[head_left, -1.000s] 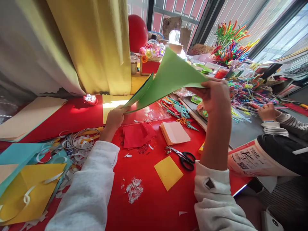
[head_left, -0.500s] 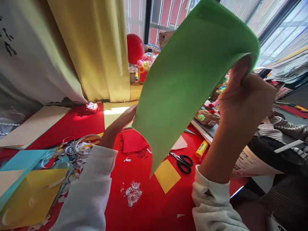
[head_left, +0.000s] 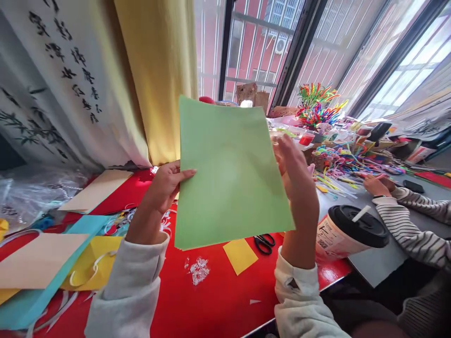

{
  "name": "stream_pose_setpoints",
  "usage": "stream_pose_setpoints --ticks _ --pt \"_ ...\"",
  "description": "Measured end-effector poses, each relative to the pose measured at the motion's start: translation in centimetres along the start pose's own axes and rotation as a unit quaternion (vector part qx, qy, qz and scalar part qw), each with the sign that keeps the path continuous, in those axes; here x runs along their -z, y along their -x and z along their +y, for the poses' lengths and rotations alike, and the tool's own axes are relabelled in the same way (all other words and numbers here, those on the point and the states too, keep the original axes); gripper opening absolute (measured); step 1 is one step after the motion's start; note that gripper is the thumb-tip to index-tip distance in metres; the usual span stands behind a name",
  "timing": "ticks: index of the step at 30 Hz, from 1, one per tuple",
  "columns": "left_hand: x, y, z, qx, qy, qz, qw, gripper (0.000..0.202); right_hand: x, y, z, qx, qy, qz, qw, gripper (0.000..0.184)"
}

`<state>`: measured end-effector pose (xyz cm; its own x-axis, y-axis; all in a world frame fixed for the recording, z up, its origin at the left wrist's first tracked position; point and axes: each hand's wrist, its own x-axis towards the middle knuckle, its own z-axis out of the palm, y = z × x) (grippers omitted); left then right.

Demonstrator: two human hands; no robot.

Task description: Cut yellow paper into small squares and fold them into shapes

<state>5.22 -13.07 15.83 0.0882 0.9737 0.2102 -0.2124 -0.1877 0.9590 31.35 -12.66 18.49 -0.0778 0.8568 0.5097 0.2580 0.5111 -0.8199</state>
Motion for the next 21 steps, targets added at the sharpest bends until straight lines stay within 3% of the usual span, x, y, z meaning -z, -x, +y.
stream_pose_setpoints --ticks 4,8,11,16,19,21 --pt "1.6 4.5 2.5 0.031 -0.001 0.068 0.997 0.039 -1.8 3.1 -2.0 -0.085 -0.121 -0.125 0.981 0.062" --pt "2.6 10.9 3.2 0.070 -0.047 0.125 0.989 0.045 -3.7 8.0 -3.7 -0.173 -0.216 -0.170 0.946 0.058" --pt "2.6 16.6 1.3 0.099 -0.094 0.143 0.980 0.049 -4.9 13.1 -3.6 -0.241 -0.260 -0.179 0.918 0.057" --pt "3.3 25.6 -4.3 0.163 -0.112 0.164 0.967 0.061 -7.2 22.6 -1.5 -0.341 -0.282 -0.194 0.875 0.056" --pt "4.2 29.5 -7.2 0.207 -0.080 0.176 0.959 0.069 -8.3 27.1 -0.4 -0.365 -0.296 -0.219 0.855 0.065" --pt "4.7 31.1 -8.3 0.219 -0.080 0.174 0.957 0.071 -8.8 29.4 0.2 -0.353 -0.277 -0.221 0.866 0.069"
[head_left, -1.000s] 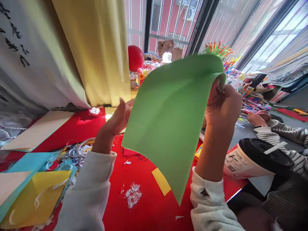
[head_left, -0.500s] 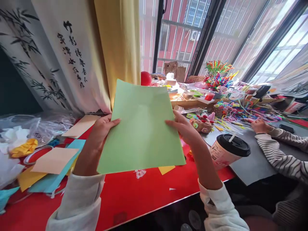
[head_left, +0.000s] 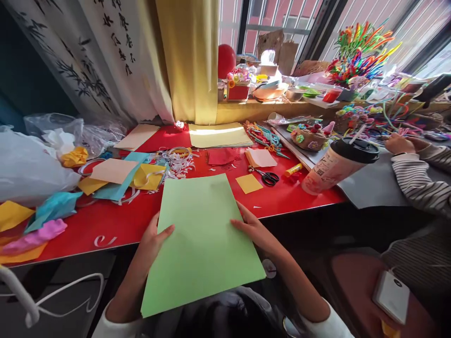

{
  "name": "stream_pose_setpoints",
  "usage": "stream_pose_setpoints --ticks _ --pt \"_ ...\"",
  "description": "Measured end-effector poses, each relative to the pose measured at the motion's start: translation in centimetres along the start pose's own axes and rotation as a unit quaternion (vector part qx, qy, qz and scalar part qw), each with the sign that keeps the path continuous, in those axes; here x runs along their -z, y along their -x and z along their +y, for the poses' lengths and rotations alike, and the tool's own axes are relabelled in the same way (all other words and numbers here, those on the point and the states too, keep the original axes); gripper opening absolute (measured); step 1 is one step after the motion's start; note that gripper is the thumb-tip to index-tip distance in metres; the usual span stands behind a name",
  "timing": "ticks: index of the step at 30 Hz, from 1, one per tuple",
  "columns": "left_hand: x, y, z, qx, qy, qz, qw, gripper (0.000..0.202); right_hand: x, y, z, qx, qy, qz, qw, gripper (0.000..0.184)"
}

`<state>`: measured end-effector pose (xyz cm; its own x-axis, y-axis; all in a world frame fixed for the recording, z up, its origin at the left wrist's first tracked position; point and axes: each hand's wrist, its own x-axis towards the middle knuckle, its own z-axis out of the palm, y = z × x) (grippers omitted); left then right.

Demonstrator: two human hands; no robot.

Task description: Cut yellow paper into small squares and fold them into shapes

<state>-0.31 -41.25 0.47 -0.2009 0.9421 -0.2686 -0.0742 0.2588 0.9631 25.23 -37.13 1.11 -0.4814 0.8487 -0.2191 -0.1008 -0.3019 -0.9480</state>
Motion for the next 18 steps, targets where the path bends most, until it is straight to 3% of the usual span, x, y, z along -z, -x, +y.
stream_pose_setpoints --ticks 3,5,8,11,15,18 --pt "0.4 0.8 -0.8 -0.027 -0.060 0.015 0.998 0.068 -0.4 0.8 2.2 0.019 0.066 0.034 0.997 0.074" --pt "0.5 1.3 -0.6 -0.043 -0.159 0.044 0.985 0.066 -0.6 1.0 3.1 0.016 0.087 0.065 0.994 0.079" --pt "1.0 2.3 -0.2 -0.018 -0.344 0.082 0.935 0.073 -0.8 1.2 3.7 0.008 0.061 0.096 0.993 0.086" --pt "2.1 3.4 -0.5 -0.004 -0.436 0.081 0.896 0.076 -0.7 1.5 3.7 -0.006 0.022 0.110 0.994 0.091" --pt "2.8 4.5 -1.6 0.027 -0.359 -0.001 0.933 0.074 0.0 2.5 3.6 -0.007 0.038 0.118 0.992 0.090" --pt "2.2 4.6 -2.0 0.012 -0.298 -0.012 0.954 0.072 0.6 3.1 3.5 -0.020 0.061 0.102 0.993 0.086"
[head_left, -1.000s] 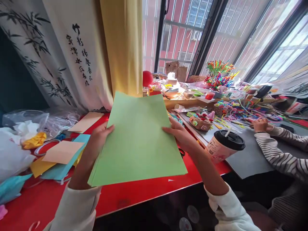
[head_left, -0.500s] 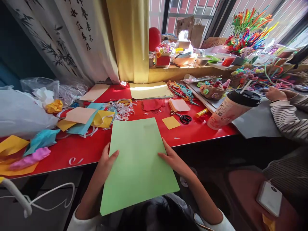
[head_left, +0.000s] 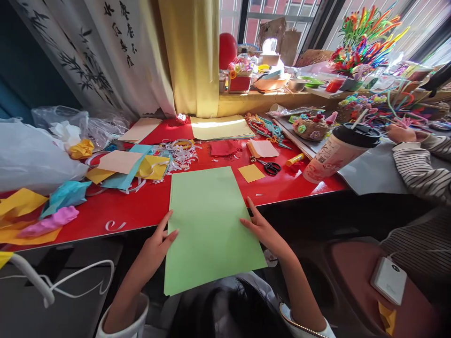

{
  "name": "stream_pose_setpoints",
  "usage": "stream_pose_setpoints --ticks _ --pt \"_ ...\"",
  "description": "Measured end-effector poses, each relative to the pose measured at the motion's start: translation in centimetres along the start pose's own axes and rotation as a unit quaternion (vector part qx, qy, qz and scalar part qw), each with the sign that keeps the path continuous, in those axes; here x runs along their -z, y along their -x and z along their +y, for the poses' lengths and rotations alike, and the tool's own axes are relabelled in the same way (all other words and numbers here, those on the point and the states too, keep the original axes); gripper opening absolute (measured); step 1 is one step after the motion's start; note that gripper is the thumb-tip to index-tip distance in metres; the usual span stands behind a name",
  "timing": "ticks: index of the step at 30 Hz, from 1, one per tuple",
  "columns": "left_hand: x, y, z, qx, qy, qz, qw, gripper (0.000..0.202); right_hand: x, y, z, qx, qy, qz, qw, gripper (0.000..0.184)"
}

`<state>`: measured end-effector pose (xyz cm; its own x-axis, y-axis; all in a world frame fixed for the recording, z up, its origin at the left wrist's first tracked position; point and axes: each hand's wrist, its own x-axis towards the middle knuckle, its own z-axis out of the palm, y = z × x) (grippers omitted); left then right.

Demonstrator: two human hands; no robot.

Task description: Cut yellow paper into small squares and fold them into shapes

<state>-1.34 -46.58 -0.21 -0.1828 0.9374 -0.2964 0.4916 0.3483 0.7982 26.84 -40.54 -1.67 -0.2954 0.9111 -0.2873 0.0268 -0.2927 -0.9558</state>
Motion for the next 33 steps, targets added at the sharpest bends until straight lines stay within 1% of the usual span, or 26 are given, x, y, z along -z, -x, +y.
stream_pose_setpoints --ticks 5,7,9,13,16,18,21,23,24,27,28,30,32,33 --pt "-1.4 -1.3 0.9 0.008 0.098 0.058 0.993 0.067 -0.2 -0.2 -0.4 0.028 -0.020 0.022 0.999 0.079" --pt "-1.6 -2.0 0.9 -0.013 0.140 0.077 0.987 0.062 -0.3 -0.2 -0.7 0.008 -0.049 0.011 0.999 0.080" --pt "-1.8 -2.5 0.8 -0.025 0.165 0.083 0.983 0.057 0.0 0.1 -1.0 -0.017 -0.065 -0.006 0.998 0.081" --pt "-2.2 -2.7 1.4 -0.015 0.169 0.081 0.982 0.055 1.3 1.2 -1.6 -0.034 -0.024 -0.028 0.999 0.081" --pt "-2.6 -3.0 2.2 -0.033 0.157 0.080 0.984 0.051 1.8 1.7 -1.7 -0.033 -0.011 -0.045 0.998 0.082" --pt "-2.7 -3.3 2.7 -0.042 0.147 0.078 0.985 0.050 1.7 1.6 -1.6 -0.024 -0.018 -0.027 0.999 0.082" --pt "-2.5 -3.6 3.0 -0.039 0.134 0.083 0.987 0.054 1.4 1.1 -1.3 -0.020 -0.037 0.008 0.999 0.083" --pt "-2.1 -3.2 2.8 -0.027 0.127 0.069 0.989 0.060 1.2 0.7 -1.0 -0.015 -0.043 0.028 0.999 0.084" --pt "-1.9 -2.8 2.6 -0.018 0.126 0.047 0.991 0.064 1.1 0.6 -0.8 -0.011 -0.044 0.036 0.998 0.083" --pt "-1.2 -1.4 1.9 0.018 0.142 -0.049 0.988 0.069 0.7 0.1 -0.5 -0.001 -0.051 0.050 0.997 0.081" --pt "-1.0 -0.9 1.7 0.028 0.150 -0.071 0.986 0.066 0.6 0.0 -0.4 -0.001 -0.055 0.054 0.997 0.080" --pt "-0.8 -0.2 1.3 0.042 0.166 -0.095 0.981 0.056 0.5 -0.2 -0.4 -0.001 -0.064 0.060 0.996 0.079" --pt "-0.8 0.0 1.1 0.045 0.189 -0.095 0.976 0.048 0.7 -0.1 -0.5 -0.004 -0.069 0.049 0.996 0.080" --pt "-0.9 -0.1 1.2 0.043 0.201 -0.093 0.974 0.046 0.9 0.0 -0.7 -0.009 -0.067 0.033 0.997 0.081"
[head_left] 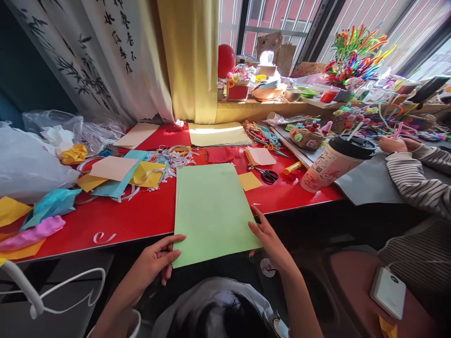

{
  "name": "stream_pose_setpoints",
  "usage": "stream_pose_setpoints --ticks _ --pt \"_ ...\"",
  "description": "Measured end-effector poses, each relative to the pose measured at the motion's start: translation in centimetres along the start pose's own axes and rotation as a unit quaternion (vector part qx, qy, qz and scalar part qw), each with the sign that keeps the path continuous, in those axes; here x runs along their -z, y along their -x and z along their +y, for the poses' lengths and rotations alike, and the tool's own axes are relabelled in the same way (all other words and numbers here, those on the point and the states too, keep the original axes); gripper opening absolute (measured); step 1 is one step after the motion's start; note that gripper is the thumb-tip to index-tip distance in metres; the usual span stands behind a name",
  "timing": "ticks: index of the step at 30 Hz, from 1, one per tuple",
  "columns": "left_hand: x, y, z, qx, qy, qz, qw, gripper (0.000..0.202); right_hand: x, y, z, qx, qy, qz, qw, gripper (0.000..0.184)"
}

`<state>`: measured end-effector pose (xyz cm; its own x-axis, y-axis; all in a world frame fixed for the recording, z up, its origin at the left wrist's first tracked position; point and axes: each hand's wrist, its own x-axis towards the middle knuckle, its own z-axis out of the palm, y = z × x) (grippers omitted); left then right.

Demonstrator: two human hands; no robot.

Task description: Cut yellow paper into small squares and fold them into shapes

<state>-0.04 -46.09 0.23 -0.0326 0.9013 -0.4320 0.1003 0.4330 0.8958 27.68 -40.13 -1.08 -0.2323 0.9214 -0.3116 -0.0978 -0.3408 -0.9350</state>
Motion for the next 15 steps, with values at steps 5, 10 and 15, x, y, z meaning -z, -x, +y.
stream_pose_setpoints --ticks 5,10,15 --pt "-0.6 -0.7 0.1 -0.004 -0.007 -0.001 1.000 0.047 0.6 0.6 -0.6 -0.006 0.017 -0.039 0.999 0.086" --pt "-0.3 -0.9 -0.8 -0.183 -0.317 0.092 0.926 0.044 0.2 0.0 0.0 0.016 0.007 -0.012 1.000 0.087" --pt "0.4 -1.5 -2.0 -0.399 -0.561 0.092 0.720 0.052 0.2 -0.4 0.5 0.019 0.005 0.002 1.000 0.083"
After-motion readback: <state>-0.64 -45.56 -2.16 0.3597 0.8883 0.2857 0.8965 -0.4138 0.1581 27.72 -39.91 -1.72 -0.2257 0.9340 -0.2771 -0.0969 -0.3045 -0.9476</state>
